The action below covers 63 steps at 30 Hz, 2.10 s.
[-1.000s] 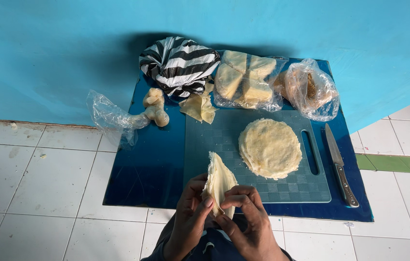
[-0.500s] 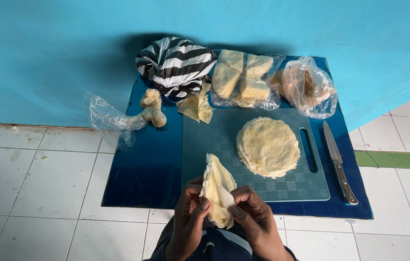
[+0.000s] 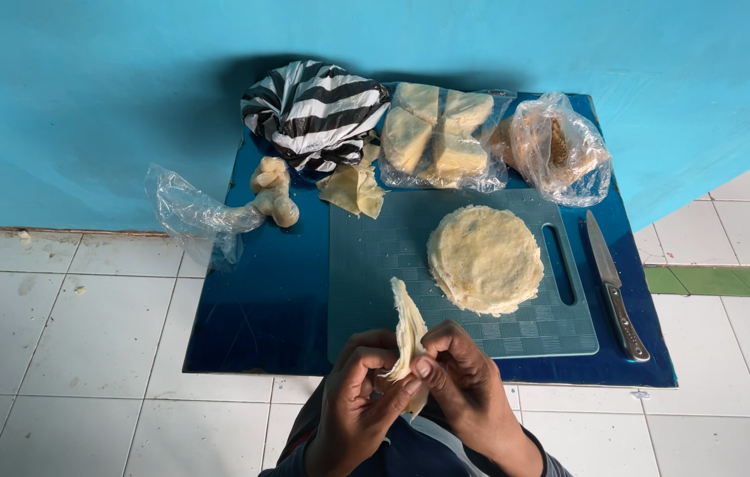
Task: The person peels thin skin layers off a round stack of dough by hand, setting the peeled pieces aside, then cuts the dough disc into wedge portions with a knife on a cutting board and wraps the cut pieces in plastic sheeting on the table.
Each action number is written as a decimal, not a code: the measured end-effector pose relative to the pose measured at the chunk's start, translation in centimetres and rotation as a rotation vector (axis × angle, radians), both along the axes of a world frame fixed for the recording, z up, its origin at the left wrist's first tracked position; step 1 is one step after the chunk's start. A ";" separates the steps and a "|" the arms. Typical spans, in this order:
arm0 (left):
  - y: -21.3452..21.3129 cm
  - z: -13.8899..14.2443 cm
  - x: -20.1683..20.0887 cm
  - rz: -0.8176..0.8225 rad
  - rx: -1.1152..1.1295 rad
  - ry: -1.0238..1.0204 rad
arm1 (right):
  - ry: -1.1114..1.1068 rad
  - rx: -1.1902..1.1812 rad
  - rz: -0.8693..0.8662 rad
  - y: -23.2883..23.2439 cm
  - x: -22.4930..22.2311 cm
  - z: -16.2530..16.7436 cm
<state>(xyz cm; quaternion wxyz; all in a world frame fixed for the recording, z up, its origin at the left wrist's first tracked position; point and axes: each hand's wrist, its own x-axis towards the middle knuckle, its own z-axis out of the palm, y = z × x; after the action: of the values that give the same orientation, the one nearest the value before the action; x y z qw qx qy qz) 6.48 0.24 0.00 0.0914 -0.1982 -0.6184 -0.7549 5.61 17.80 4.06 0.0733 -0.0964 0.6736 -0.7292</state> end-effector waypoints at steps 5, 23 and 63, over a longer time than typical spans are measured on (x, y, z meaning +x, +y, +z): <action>-0.3 -1.5 -0.3 0.004 0.317 -0.208 | -0.115 -0.394 -0.191 -0.3 0.2 -2.0; -1.5 -5.1 0.2 0.207 0.324 -0.119 | -0.116 -0.552 -0.337 -1.4 -0.7 -3.7; -4.6 -4.4 -4.1 0.323 0.716 -0.609 | -0.007 -0.264 -1.018 8.3 -2.1 1.4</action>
<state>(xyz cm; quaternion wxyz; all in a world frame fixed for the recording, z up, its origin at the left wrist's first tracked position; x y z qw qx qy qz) 2.35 -4.41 -4.39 0.0846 0.1736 -0.3420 -0.9197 3.55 26.10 5.48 -0.3005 0.2372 0.5373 -0.7515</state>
